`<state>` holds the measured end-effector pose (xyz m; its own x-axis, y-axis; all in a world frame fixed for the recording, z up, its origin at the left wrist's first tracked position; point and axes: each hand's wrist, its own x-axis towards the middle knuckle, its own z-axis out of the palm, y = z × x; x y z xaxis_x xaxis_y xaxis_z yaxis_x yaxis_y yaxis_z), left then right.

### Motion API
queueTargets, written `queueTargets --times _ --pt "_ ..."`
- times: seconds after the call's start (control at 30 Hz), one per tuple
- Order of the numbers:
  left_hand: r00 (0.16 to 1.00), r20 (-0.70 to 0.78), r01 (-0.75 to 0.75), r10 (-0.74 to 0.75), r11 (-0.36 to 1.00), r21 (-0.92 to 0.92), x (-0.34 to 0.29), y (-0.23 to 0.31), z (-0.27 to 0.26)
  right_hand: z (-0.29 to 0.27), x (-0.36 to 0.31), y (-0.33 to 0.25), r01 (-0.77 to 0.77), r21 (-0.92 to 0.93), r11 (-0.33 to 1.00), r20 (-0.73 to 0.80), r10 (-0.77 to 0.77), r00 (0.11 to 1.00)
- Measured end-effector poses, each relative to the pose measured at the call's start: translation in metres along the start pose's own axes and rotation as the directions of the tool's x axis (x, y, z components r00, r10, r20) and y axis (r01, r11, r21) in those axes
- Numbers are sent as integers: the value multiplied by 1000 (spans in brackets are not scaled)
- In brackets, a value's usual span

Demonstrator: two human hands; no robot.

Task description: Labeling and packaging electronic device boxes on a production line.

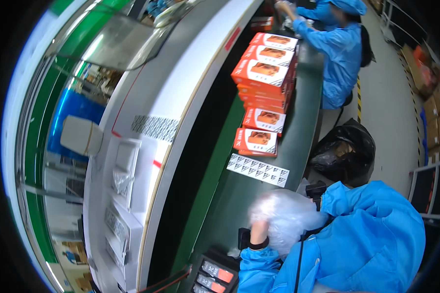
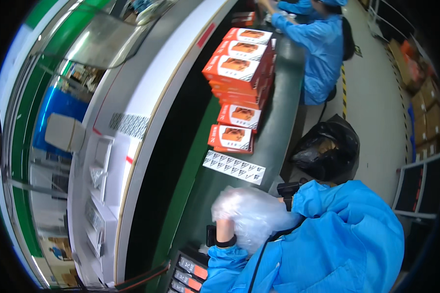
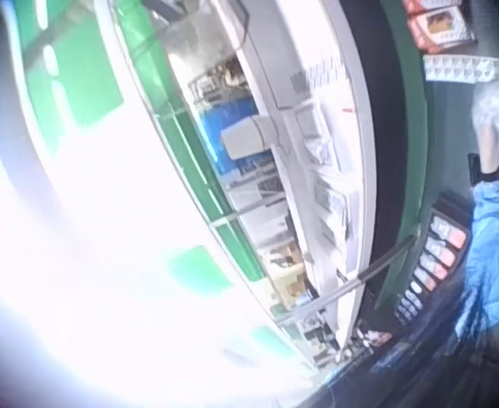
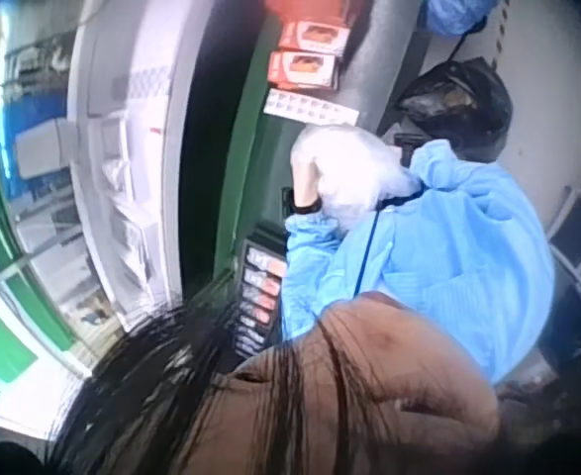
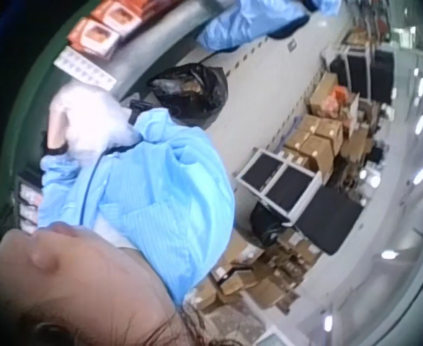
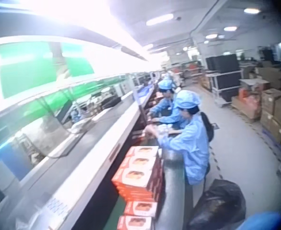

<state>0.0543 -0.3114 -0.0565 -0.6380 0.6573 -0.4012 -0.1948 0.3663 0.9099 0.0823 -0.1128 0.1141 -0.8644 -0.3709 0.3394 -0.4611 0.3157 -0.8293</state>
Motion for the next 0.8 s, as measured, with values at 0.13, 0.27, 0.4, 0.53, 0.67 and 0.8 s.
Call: queueTargets --times 0.13,0.27,0.4,0.53,0.67,0.8 --pt "983 -71 160 -168 982 -101 20 6 9 -15 -68 21 6 359 933 -128 43 991" --pt "995 10 -103 103 986 131 26 -29 59 -31 -150 33 1 529 848 -279 173 944" --pt "880 474 -272 8 828 491 2 -57 129 -43 -232 37 8 596 803 -378 271 885" --pt "763 646 -271 -22 896 351 20 -40 225 -42 -304 48 6 641 767 -433 355 828" --pt "719 695 -269 5 924 272 59 -20 317 -30 -360 78 -1 691 723 -429 411 805" --pt "761 648 -186 -12 954 236 96 -18 363 -2 -432 155 -69 659 749 -493 499 713"
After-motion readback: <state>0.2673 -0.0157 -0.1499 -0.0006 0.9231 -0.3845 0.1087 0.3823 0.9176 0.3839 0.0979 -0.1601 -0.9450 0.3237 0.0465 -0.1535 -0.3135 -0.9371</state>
